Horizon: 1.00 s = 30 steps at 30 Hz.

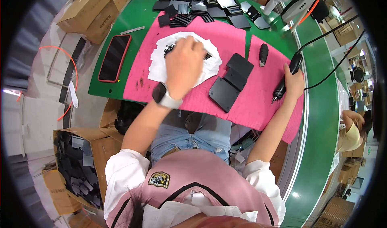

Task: Assembling plastic components using an electric screwdriver and small screws.

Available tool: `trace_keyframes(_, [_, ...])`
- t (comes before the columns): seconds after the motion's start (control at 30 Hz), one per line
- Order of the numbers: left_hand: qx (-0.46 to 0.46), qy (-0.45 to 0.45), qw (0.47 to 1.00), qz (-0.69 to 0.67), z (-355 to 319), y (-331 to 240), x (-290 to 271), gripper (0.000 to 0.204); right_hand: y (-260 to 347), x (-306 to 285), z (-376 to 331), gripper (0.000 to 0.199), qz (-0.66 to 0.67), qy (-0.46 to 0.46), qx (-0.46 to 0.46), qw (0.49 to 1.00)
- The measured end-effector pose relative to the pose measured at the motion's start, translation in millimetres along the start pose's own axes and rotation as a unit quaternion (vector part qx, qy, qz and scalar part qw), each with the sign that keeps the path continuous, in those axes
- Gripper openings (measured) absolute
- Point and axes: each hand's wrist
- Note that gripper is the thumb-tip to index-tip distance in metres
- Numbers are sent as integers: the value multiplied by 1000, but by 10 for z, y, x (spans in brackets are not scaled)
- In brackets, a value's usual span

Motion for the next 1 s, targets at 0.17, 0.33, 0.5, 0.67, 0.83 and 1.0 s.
trace_keyframes(0.17, [-5, 70, 997, -27, 140, 460, -58, 15, 22, 89, -46, 66, 41, -41, -9, 998])
trace_keyframes(0.33, [-6, 20, 997, -73, 128, 450, 53, 7, -49, 178, 30, 71, 120, -30, -44, 991])
trace_keyframes(0.5, [0, -17, 992, -123, 81, 449, 32, 5, -55, 84, 50, 59, 311, 72, -90, 944])
trace_keyframes(0.67, [-26, -16, 992, -119, 64, 468, 11, 7, 251, -412, -121, 51, 643, 293, -169, 687])
trace_keyframes(0.83, [-50, -39, 982, -179, 137, 403, 11, 11, 725, -1071, -303, 60, 704, 372, -323, 511])
trace_keyframes(1.0, [-261, 81, 766, -581, 306, 228, 83, 17, 1176, -1346, -387, 51, 713, 408, -405, 401])
Point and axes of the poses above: each hand's wrist, its own z-axis towards the middle knuckle, its own x-axis out of the palm, y = z × x, and after that the axes turned 9 degrees about -z, right-handed
